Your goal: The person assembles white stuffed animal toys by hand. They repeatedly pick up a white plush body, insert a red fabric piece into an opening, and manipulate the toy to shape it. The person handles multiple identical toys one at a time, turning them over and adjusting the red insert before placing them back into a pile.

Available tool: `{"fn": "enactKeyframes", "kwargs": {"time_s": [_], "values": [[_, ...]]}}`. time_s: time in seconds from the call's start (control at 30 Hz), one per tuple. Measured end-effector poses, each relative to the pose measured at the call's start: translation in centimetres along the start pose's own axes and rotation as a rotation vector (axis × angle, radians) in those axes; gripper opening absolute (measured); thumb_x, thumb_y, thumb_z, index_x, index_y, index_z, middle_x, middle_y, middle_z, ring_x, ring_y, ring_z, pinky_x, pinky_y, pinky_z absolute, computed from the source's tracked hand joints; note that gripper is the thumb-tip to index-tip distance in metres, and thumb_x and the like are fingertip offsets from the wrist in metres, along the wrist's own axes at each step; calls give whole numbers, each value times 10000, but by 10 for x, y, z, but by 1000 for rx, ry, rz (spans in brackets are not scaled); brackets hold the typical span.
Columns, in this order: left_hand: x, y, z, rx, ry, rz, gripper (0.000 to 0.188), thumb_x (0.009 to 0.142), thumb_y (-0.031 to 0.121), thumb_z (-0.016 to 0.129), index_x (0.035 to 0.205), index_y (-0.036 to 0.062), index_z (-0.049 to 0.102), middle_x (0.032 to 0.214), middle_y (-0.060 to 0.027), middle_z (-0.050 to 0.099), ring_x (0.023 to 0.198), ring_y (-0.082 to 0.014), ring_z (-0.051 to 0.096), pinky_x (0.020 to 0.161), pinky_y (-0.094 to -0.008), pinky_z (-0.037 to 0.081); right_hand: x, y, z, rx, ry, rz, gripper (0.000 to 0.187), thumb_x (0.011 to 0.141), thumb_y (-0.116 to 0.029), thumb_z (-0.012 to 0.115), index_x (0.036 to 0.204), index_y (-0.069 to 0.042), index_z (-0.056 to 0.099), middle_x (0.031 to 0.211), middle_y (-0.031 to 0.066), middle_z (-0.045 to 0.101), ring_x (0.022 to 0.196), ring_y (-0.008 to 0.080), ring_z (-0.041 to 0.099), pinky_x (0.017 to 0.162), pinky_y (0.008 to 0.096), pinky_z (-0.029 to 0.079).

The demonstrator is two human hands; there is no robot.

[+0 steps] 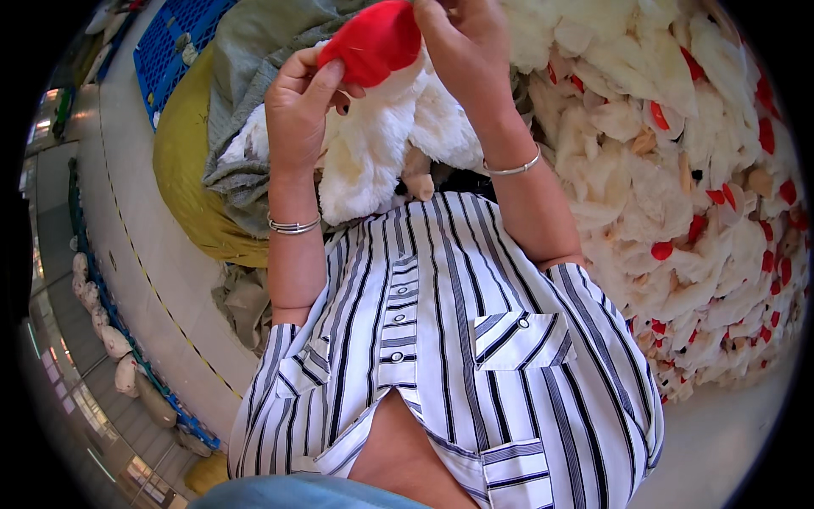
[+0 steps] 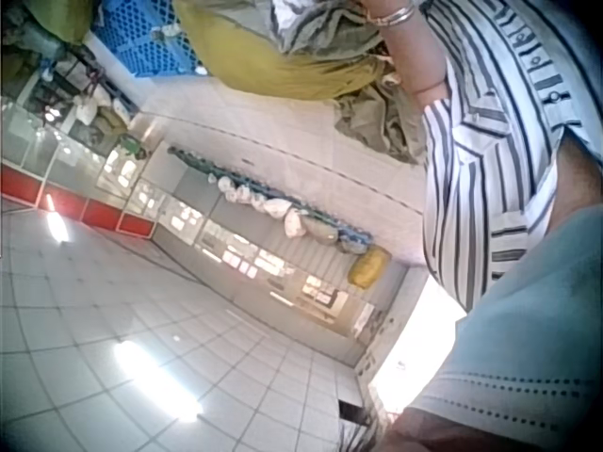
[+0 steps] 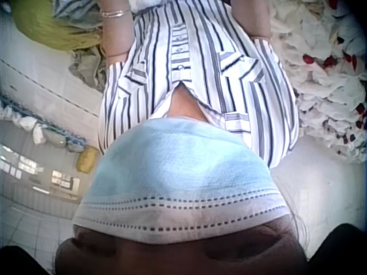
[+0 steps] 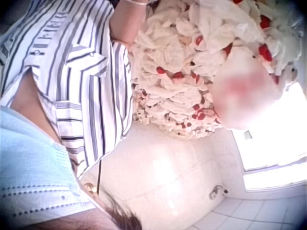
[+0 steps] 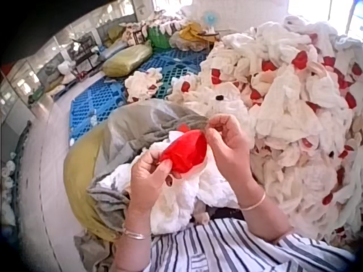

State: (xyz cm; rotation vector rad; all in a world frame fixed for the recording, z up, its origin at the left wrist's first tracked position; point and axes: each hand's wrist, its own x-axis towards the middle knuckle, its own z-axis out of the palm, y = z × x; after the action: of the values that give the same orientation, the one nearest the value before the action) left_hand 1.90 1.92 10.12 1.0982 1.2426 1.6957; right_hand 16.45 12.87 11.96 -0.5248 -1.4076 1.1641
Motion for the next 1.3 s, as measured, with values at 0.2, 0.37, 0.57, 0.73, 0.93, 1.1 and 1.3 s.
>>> {"fn": "enactKeyframes", "kwargs": {"time_s": [0.2, 0.37, 0.57, 0.73, 0.93, 1.1, 1.3], "values": [[0, 3, 8, 25, 109, 37, 147, 900, 86, 647, 1004, -10, 608, 847, -59, 688, 738, -99, 674, 549, -203, 503, -38, -4, 9, -199, -262, -71, 180, 798, -121, 749, 849, -24, 606, 707, -19, 576, 617, 32, 484, 542, 204, 402], [-9, 12, 21, 41, 16, 29, 145, 911, 63, 621, 1032, -16, 633, 938, -65, 677, 792, -103, 648, 639, -227, 537, -38, 9, 12, 50, -140, 145, 180, 837, -132, 714, 842, -6, 586, 692, -4, 578, 618, 44, 490, 544, 213, 416], [-8, 4, 17, 89, 13, 30, 131, 918, 49, 597, 1009, -36, 635, 937, -75, 676, 809, -113, 652, 673, -241, 552, -35, 3, -1, -423, -240, -50, 181, 818, -115, 710, 795, 2, 574, 679, 0, 596, 618, 72, 529, 566, 245, 450], [-8, 1, 21, 53, 82, 53, 122, 916, 57, 601, 991, -30, 642, 909, -62, 672, 776, -102, 647, 659, -237, 557, -34, 10, -4, -228, -259, -33, 201, 787, -125, 736, 842, -4, 586, 728, 1, 610, 642, 89, 528, 602, 241, 451], [-5, 0, 21, 14, 78, 56, 132, 906, 52, 612, 1008, -30, 631, 893, -57, 673, 794, -101, 664, 655, -230, 563, -37, 5, 0, -199, -293, 44, 172, 811, -108, 705, 893, 1, 601, 768, -3, 610, 672, 79, 523, 628, 227, 446], [-9, 7, 25, 82, 47, -36, 132, 917, 35, 588, 1022, -32, 633, 945, -61, 670, 820, -109, 654, 711, -251, 563, -36, 15, -3, -48, -257, 153, 146, 821, -105, 671, 882, 6, 599, 763, -7, 602, 667, 64, 510, 624, 225, 439], [-11, 2, 28, 143, 33, 119, 128, 906, 9, 596, 1018, -45, 626, 956, -76, 675, 831, -132, 671, 706, -251, 558, -32, 8, -1, -244, -228, 29, 140, 823, -101, 656, 871, 15, 594, 756, -17, 600, 673, 47, 503, 609, 216, 431]]}}
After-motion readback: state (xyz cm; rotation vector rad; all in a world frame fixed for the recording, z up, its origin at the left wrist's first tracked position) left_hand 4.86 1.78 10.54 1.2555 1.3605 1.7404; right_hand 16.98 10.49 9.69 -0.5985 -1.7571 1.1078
